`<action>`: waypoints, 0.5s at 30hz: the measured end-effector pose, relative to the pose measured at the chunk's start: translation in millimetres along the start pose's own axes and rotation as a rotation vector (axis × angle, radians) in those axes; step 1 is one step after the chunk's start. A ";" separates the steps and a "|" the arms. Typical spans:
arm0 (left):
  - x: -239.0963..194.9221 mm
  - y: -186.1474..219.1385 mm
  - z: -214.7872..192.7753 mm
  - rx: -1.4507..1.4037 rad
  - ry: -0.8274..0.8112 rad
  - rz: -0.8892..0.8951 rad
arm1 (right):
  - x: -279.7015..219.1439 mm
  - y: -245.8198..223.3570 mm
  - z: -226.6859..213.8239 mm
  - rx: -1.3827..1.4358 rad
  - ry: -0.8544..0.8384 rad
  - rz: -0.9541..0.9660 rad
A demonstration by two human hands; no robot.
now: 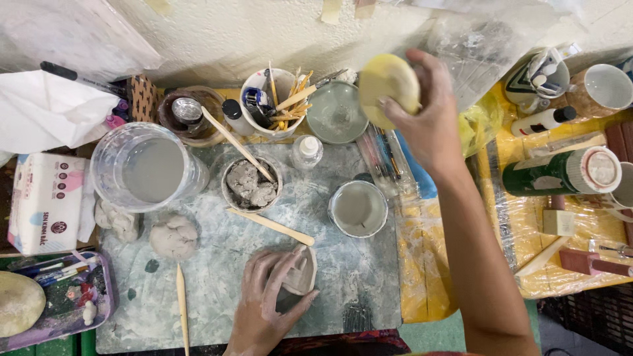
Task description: The person shapes a heart-shaped clay object by hand and uses a yellow sponge to smooth the surface. They use a wooden tool to refine the edges of the clay.
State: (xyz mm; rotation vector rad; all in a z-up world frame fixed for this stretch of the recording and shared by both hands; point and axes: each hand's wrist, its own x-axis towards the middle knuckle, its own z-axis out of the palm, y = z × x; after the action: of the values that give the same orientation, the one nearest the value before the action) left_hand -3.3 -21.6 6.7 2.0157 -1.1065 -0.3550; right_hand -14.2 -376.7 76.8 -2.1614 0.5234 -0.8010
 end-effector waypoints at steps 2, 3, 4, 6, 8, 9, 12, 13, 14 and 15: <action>-0.1 -0.3 -0.5 0.002 -0.012 -0.022 | -21.0 -2.5 -10.9 -0.005 0.042 0.009; 0.2 0.0 0.0 0.002 -0.017 -0.032 | -32.3 -2.4 -15.6 0.113 0.061 0.136; 0.3 0.4 0.6 0.011 -0.021 -0.043 | -43.2 -1.9 -20.3 0.230 0.078 0.264; 0.6 0.2 1.5 0.030 -0.027 -0.063 | -61.6 -3.0 -28.4 0.246 0.066 0.343; 0.3 -1.4 2.9 0.022 -0.009 -0.034 | -72.9 -7.9 -32.2 0.371 0.036 0.369; -0.4 -2.1 3.2 0.019 -0.002 -0.021 | -78.4 -13.0 -36.4 0.489 0.012 0.358; -1.8 -3.4 4.2 0.043 -0.006 -0.002 | -88.1 -25.5 -48.1 0.679 0.038 0.356; -2.1 -3.7 4.9 0.048 -0.006 -0.003 | -91.9 -26.9 -49.8 0.714 0.061 0.361; -2.3 -3.8 5.6 0.054 -0.005 -0.004 | -96.5 -27.0 -50.4 0.712 0.042 0.294; -2.6 -3.2 6.1 0.060 -0.006 -0.007 | -101.4 -26.3 -51.4 0.711 0.023 0.229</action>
State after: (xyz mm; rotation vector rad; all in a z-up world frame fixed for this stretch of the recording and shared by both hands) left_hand -6.4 -21.6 0.0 2.0726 -1.1260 -0.3355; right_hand -119.5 -327.2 85.5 -1.4139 0.4061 -0.7411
